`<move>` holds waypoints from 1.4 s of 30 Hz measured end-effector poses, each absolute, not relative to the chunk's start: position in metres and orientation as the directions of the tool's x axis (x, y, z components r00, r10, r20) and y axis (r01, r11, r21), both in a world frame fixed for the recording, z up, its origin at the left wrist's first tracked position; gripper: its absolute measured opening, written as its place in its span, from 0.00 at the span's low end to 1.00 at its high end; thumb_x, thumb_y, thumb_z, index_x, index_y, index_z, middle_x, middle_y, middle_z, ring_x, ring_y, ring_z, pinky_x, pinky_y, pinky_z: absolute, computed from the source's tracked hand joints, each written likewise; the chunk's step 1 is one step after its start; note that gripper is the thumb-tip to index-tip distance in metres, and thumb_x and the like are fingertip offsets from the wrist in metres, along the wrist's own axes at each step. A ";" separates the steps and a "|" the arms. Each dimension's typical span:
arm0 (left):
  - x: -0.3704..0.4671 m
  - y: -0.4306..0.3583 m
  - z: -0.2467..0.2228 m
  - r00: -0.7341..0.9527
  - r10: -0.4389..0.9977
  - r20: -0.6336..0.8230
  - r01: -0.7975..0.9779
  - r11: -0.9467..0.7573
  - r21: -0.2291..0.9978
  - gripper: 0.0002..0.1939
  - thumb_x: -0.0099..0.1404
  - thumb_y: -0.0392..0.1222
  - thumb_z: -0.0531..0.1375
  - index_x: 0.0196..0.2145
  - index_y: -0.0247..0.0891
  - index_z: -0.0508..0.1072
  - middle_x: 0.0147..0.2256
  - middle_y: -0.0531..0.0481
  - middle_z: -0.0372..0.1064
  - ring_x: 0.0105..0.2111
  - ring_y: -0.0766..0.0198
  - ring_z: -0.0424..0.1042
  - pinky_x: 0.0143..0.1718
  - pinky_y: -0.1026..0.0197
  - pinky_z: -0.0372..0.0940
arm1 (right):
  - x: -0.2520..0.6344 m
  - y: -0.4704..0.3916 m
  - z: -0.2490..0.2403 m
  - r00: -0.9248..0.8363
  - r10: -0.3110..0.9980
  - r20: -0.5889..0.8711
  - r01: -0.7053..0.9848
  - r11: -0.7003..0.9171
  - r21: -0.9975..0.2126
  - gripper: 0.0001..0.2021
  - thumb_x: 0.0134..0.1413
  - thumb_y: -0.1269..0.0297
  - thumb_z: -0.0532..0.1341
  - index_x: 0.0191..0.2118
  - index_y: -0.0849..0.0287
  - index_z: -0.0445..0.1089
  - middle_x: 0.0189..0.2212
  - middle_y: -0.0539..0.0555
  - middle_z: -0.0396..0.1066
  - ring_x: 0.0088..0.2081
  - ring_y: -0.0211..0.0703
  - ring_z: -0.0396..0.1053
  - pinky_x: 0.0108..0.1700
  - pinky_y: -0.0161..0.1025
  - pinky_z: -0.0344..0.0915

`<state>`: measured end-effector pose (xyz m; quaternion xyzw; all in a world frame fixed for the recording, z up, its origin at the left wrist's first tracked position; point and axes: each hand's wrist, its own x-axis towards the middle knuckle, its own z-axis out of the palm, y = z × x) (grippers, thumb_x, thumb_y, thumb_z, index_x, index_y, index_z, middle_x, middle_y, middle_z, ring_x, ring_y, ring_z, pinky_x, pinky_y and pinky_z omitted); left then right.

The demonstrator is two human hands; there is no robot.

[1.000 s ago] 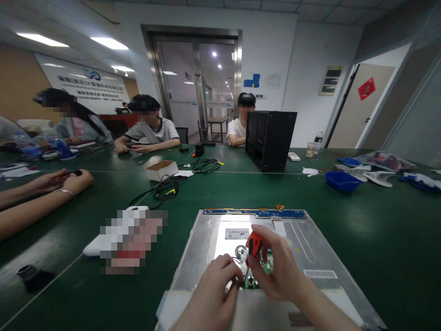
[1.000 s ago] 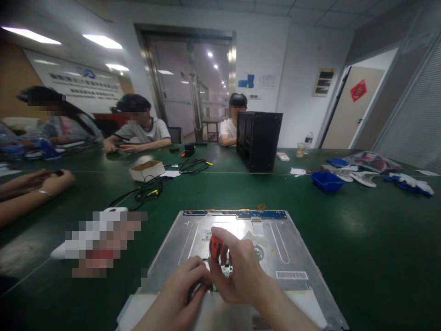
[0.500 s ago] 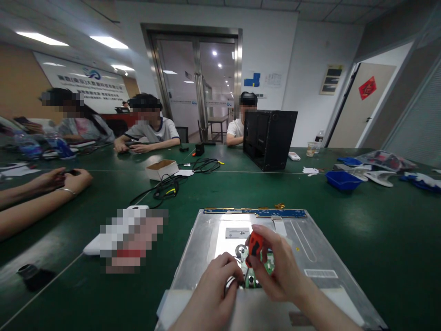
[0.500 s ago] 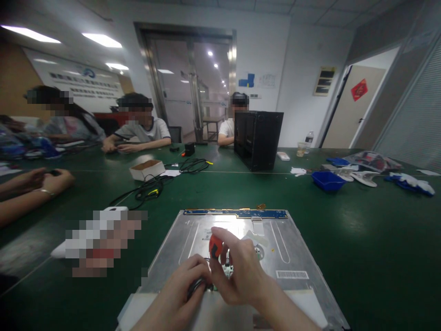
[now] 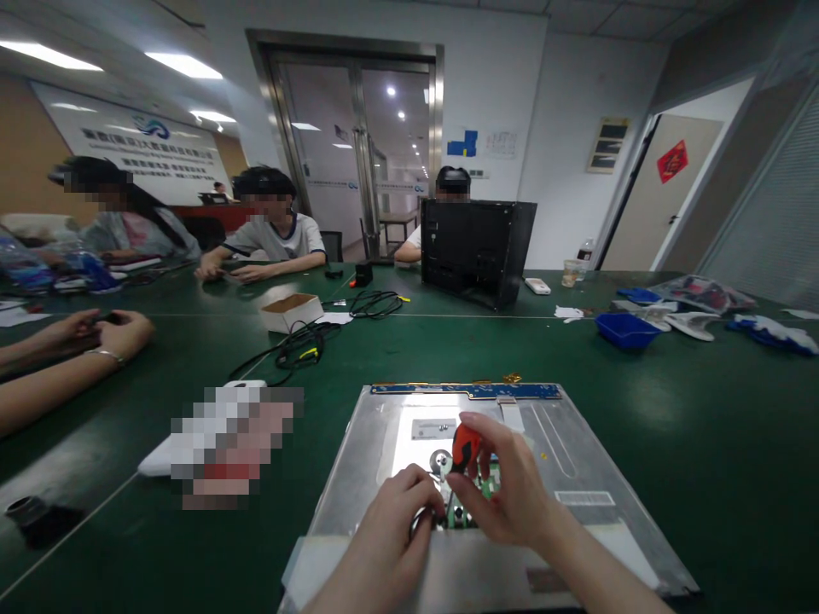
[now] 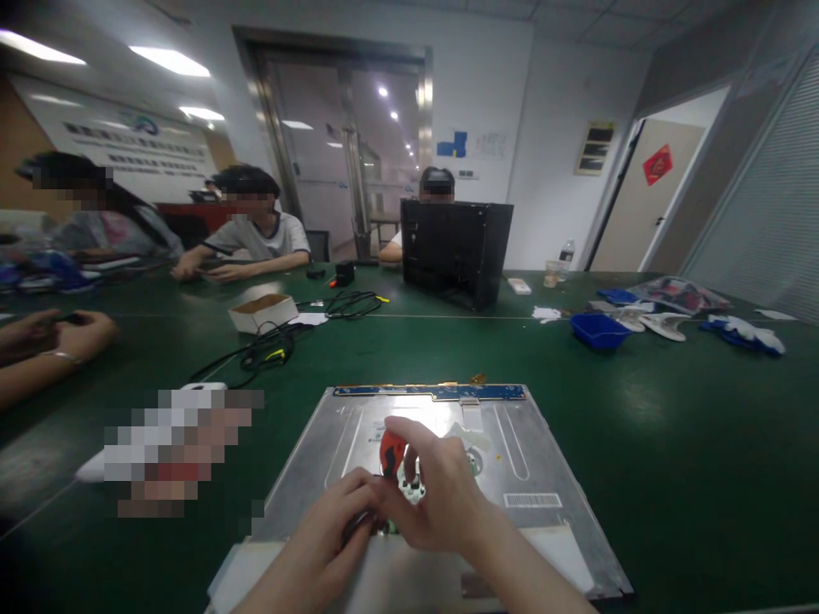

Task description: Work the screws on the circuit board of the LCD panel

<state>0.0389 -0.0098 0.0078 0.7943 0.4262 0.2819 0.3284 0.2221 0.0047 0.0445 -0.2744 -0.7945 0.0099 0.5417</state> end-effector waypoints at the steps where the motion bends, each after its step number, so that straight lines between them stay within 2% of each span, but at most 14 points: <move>1: 0.039 -0.010 0.008 0.476 0.863 0.170 0.494 -0.422 0.760 0.13 0.60 0.27 0.49 0.33 0.38 0.71 0.39 0.45 0.69 0.41 0.55 0.69 0.42 0.56 0.61 | 0.223 0.005 0.045 -0.271 0.446 0.853 0.418 0.853 -0.313 0.20 0.68 0.61 0.52 0.62 0.57 0.52 0.31 0.50 0.73 0.20 0.36 0.67 0.22 0.37 0.63; 8: 0.041 -0.010 0.009 0.474 0.863 0.175 0.522 -0.435 0.733 0.11 0.59 0.27 0.50 0.31 0.38 0.70 0.38 0.45 0.69 0.40 0.55 0.69 0.40 0.57 0.61 | 0.223 0.006 0.041 -0.267 0.463 0.845 0.420 0.845 -0.330 0.23 0.64 0.68 0.53 0.63 0.57 0.52 0.31 0.51 0.73 0.22 0.37 0.68 0.23 0.36 0.64; 17: 0.041 -0.009 0.006 0.479 0.853 0.207 0.507 -0.461 0.728 0.11 0.58 0.27 0.50 0.31 0.38 0.70 0.38 0.46 0.69 0.40 0.55 0.69 0.40 0.57 0.61 | 0.223 0.005 0.040 -0.252 0.456 0.854 0.463 0.832 -0.307 0.18 0.66 0.60 0.55 0.59 0.55 0.56 0.29 0.48 0.72 0.20 0.36 0.66 0.22 0.37 0.63; 23: 0.042 -0.009 0.006 0.480 0.852 0.209 0.517 -0.467 0.717 0.11 0.60 0.28 0.50 0.33 0.38 0.71 0.38 0.45 0.69 0.40 0.55 0.68 0.40 0.56 0.61 | 0.224 0.005 0.043 -0.309 0.449 0.838 0.374 0.868 -0.327 0.24 0.64 0.67 0.52 0.64 0.58 0.51 0.32 0.52 0.73 0.23 0.37 0.69 0.23 0.36 0.64; 26: 0.042 -0.009 0.006 0.485 0.848 0.215 0.512 -0.474 0.717 0.11 0.59 0.28 0.51 0.31 0.38 0.70 0.38 0.45 0.69 0.40 0.55 0.68 0.40 0.57 0.61 | 0.223 0.005 0.041 -0.296 0.462 0.836 0.376 0.861 -0.343 0.25 0.62 0.70 0.53 0.64 0.58 0.51 0.30 0.50 0.71 0.22 0.37 0.67 0.22 0.35 0.63; 35: 0.040 -0.010 0.005 0.497 0.835 0.235 0.509 -0.500 0.701 0.10 0.60 0.29 0.50 0.31 0.39 0.69 0.38 0.46 0.68 0.39 0.56 0.68 0.39 0.57 0.61 | 0.223 0.012 0.038 -0.234 0.469 0.852 0.431 0.835 -0.341 0.25 0.61 0.69 0.57 0.62 0.53 0.53 0.27 0.45 0.69 0.19 0.33 0.62 0.20 0.32 0.59; 42: 0.040 -0.011 0.005 0.500 0.835 0.230 0.523 -0.503 0.688 0.11 0.60 0.28 0.50 0.32 0.39 0.69 0.38 0.45 0.68 0.40 0.56 0.68 0.39 0.57 0.61 | 0.225 0.009 0.043 -0.279 0.476 0.834 0.408 0.845 -0.346 0.25 0.62 0.68 0.55 0.63 0.55 0.51 0.29 0.48 0.71 0.21 0.35 0.65 0.21 0.33 0.60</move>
